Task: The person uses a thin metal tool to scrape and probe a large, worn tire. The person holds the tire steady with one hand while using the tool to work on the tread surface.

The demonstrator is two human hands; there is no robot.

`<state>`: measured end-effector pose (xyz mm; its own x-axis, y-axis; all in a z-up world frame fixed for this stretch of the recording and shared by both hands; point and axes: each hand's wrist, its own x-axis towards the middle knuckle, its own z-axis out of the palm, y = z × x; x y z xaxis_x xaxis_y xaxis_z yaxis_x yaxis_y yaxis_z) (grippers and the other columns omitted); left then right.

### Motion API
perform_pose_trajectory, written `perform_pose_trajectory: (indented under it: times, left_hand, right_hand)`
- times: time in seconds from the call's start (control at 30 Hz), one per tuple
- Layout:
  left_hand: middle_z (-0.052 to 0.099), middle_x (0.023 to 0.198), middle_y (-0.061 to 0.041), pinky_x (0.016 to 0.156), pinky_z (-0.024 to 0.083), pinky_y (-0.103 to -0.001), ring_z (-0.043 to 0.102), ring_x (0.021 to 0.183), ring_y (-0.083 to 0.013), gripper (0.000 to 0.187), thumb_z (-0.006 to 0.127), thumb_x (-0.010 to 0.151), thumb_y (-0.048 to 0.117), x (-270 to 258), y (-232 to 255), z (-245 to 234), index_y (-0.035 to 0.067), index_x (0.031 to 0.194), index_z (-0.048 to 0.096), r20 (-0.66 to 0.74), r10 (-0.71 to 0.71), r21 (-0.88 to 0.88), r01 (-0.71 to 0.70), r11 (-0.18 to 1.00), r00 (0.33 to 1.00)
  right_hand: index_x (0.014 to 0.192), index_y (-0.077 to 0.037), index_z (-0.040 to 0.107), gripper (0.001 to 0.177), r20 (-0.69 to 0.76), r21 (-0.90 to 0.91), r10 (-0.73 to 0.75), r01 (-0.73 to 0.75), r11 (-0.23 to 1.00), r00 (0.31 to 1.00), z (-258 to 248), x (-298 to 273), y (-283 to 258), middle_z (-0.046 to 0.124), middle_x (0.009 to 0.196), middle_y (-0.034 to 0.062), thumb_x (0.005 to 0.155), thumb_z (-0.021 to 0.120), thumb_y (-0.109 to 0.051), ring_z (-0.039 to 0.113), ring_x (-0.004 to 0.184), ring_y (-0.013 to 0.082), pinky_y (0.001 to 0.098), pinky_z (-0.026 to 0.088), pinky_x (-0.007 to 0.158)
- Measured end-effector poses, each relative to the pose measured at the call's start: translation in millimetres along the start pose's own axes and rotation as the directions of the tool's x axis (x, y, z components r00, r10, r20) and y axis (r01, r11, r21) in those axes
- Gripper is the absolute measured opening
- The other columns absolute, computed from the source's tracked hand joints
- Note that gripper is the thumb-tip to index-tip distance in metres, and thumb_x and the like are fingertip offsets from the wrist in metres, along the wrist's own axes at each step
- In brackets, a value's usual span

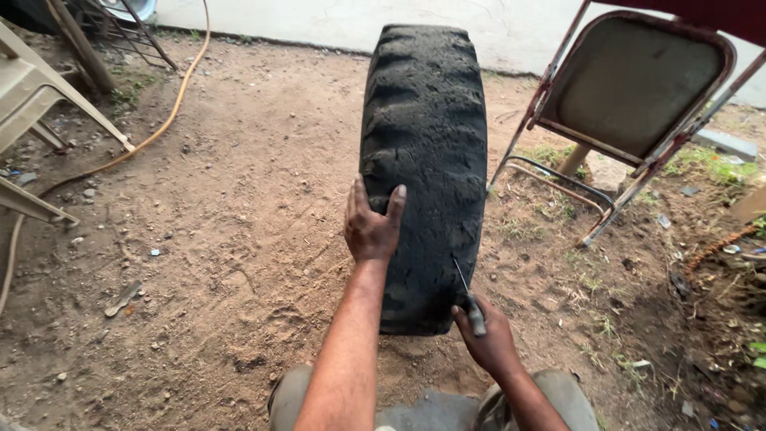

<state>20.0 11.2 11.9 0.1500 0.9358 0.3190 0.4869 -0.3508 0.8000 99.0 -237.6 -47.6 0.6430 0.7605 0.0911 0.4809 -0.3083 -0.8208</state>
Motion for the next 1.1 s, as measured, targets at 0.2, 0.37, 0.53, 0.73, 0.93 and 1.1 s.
perform_pose_trajectory:
  times: [0.2,0.37,0.53,0.73,0.93,1.1]
  left_hand:
    - [0.048,0.154,-0.025,0.112,0.044,-0.051,0.049,0.140,-0.0421,0.111,0.047,0.082,0.089,-3.8,-4.2,1.9,0.006,0.157,0.040,-0.016,0.031,-0.015,-0.031,0.999,0.999]
    - [0.047,0.155,-0.024,0.113,0.042,-0.051,0.047,0.142,-0.0417,0.113,0.048,0.081,0.089,-4.4,-4.4,3.8,0.006,0.157,0.040,-0.009,0.015,-0.018,-0.015,1.000,1.000]
    - [0.046,0.156,-0.025,0.114,0.041,-0.050,0.045,0.144,-0.0425,0.115,0.046,0.081,0.090,-8.0,-6.1,3.2,0.005,0.157,0.038,-0.013,0.031,-0.040,-0.032,0.999,0.999]
    - [0.046,0.156,-0.025,0.114,0.043,-0.050,0.046,0.143,-0.0419,0.116,0.045,0.079,0.092,-8.7,-8.6,0.8,0.006,0.157,0.038,-0.003,0.011,-0.052,-0.012,0.999,1.000]
    - [0.046,0.155,-0.025,0.113,0.042,-0.050,0.046,0.143,-0.0420,0.115,0.046,0.079,0.091,-8.6,-6.4,0.0,0.007,0.158,0.038,0.015,-0.007,-0.033,0.008,0.999,1.000]
    - [0.046,0.155,-0.025,0.111,0.043,-0.051,0.046,0.142,-0.0427,0.114,0.046,0.080,0.090,-5.2,-6.6,-2.2,0.007,0.157,0.039,0.021,-0.014,-0.030,0.014,0.999,1.000]
  right_hand:
    - [0.103,-0.007,0.073,0.024,0.062,-0.068,0.088,-0.083,0.994,0.994,0.2,-1.2,6.3,0.076,0.085,0.0123,0.091,0.071,-0.028,0.072,0.077,0.0230,0.0385,0.057,0.074]
    - [0.101,-0.006,0.073,0.024,0.012,0.020,0.051,-0.051,0.998,0.999,8.1,-1.0,15.2,0.075,0.080,0.0090,0.088,0.072,-0.027,0.070,0.072,0.0210,0.0379,0.056,0.070]
    - [0.094,-0.007,0.074,0.024,0.097,-0.029,0.181,-0.179,0.983,0.979,11.4,-0.9,23.6,0.073,0.074,0.0052,0.093,0.070,-0.030,0.064,0.061,0.0172,0.0338,0.057,0.060]
    - [0.100,-0.009,0.076,0.024,0.100,-0.011,0.248,-0.248,0.969,0.964,14.3,-4.2,20.5,0.073,0.066,0.0076,0.092,0.069,-0.030,0.064,0.056,0.0160,0.0335,0.054,0.057]
    - [0.102,-0.007,0.074,0.027,0.077,-0.007,0.191,-0.191,0.982,0.979,8.2,-5.8,4.6,0.074,0.069,0.0063,0.089,0.071,-0.031,0.066,0.058,0.0165,0.0342,0.055,0.058]
    - [0.098,-0.005,0.071,0.031,0.119,-0.190,0.354,-0.328,0.925,0.928,-0.1,-2.0,-39.5,0.073,0.074,0.0083,0.093,0.071,-0.035,0.066,0.063,0.0213,0.0387,0.054,0.061]
